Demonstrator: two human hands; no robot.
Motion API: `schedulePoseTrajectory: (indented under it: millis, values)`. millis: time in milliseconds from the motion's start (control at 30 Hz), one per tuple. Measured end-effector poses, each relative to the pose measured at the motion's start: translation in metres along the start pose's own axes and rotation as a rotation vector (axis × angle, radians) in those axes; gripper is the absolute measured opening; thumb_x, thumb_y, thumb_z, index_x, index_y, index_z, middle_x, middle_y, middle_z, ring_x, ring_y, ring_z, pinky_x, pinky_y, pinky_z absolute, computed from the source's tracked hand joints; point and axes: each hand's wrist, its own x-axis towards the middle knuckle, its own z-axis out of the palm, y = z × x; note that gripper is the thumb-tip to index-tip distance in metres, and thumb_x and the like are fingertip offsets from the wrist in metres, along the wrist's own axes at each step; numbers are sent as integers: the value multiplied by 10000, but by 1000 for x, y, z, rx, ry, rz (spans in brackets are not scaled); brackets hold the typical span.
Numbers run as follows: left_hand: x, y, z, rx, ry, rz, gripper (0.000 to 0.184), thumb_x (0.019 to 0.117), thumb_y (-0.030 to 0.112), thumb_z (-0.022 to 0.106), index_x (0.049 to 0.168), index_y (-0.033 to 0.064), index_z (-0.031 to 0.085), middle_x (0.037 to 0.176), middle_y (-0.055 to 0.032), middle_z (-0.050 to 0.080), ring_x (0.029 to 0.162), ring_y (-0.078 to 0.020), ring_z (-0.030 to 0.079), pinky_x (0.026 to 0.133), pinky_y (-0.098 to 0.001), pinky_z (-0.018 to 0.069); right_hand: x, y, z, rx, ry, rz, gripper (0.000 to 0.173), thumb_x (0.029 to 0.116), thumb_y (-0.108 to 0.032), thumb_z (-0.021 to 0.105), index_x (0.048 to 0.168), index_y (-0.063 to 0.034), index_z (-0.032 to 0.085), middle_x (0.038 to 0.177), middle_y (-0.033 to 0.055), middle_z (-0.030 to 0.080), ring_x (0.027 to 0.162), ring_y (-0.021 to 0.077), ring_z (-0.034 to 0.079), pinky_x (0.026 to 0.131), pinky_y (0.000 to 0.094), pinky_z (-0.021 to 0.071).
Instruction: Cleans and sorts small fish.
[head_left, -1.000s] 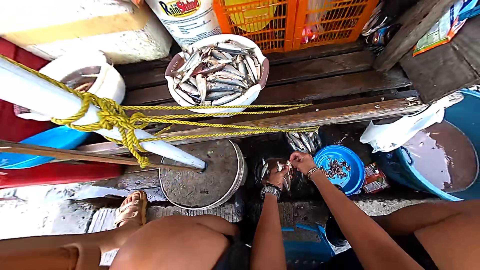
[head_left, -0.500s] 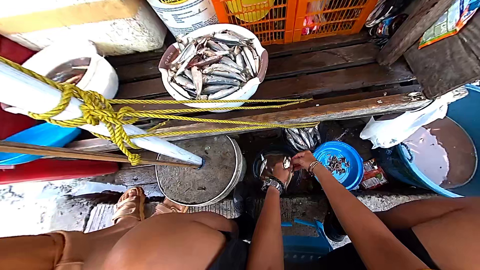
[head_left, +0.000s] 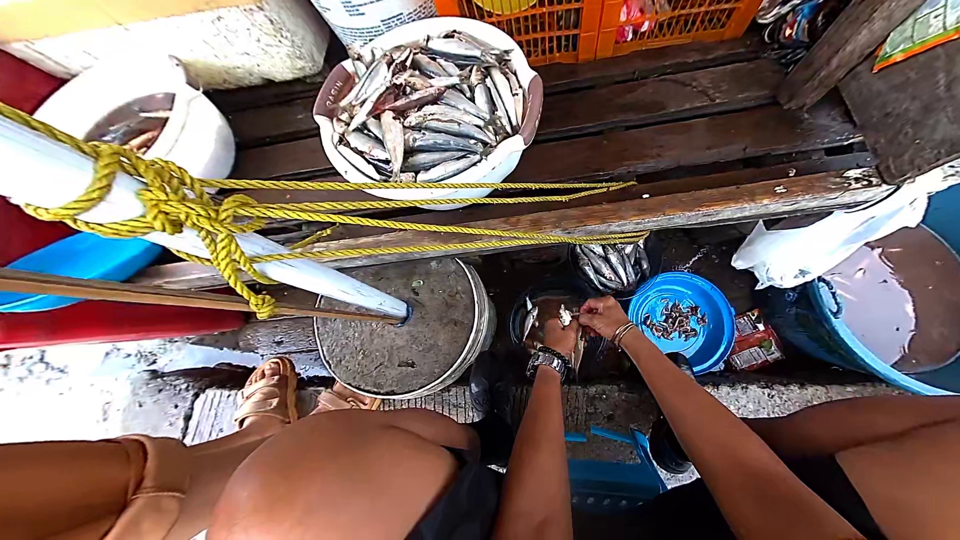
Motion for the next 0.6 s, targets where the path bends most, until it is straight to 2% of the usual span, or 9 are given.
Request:
schedulePoseTrajectory:
  millis: [100,200,300,367,433,467,500,533,600]
  values:
    - [-2,-1,-2,-20,25,-46,304,1061,174,567,1205,-92,594,945,-174,657,740,-198,656,729,-373,580,-2,-2,2,-4,-37,6,124,956,-42,681,1012,69,674,783,113,657,601,113,608,620,270,548]
    - [-7,4,-1,-18,11,-117,316,1077,199,545,1219,-80,585,893,-137,681,680,-164,683,675,-334,606,-4,-1,1,-2,-83,26,108,966,-40,671,995,64,673,756,93,652,585,97,606,603,251,547]
    - [-5,1,1,-57,17,-161,325,1080,211,539,1213,-82,584,873,-144,679,659,-179,681,657,-343,608,-8,-1,-6,29,-166,65,92,975,-25,652,992,65,664,733,74,647,576,93,609,587,242,545]
    - [2,-9,-4,-83,48,-164,343,1081,214,542,1255,-80,574,924,-165,668,712,-210,678,698,-379,604,-13,-5,-11,80,-223,89,73,981,-7,644,970,65,650,699,63,638,548,92,607,555,227,540]
    - [11,-21,-8,-59,85,-139,332,1078,222,550,1216,-76,596,907,-157,676,738,-210,689,723,-384,609,-14,-10,-13,61,-238,108,75,983,-1,641,973,73,645,719,77,644,564,100,620,577,233,552]
    - [12,-21,-10,-19,97,-128,328,1073,221,561,1206,-75,614,962,-176,682,827,-231,686,805,-405,585,-13,-11,-12,39,-232,104,77,980,-1,642,985,76,645,759,94,659,597,112,643,613,249,571]
    - [14,-21,-13,25,99,-125,345,1061,226,581,1219,-78,627,1070,-224,685,981,-289,671,933,-459,529,-10,-11,-8,22,-221,88,85,975,5,646,1006,84,649,824,126,682,654,138,675,670,278,595]
    - [17,-22,-14,70,104,-129,373,1047,253,606,1226,-72,640,1143,-251,680,1088,-333,652,1006,-501,489,-6,-8,-3,2,-215,61,109,975,8,645,1045,91,655,914,162,701,736,173,706,748,319,613]
    - [21,-26,-13,83,114,-170,422,1028,298,636,1262,-53,633,1219,-265,659,1173,-365,621,1042,-530,465,3,3,8,-86,-188,-36,184,963,-1,640,1125,77,677,1031,205,713,865,243,726,866,409,605]
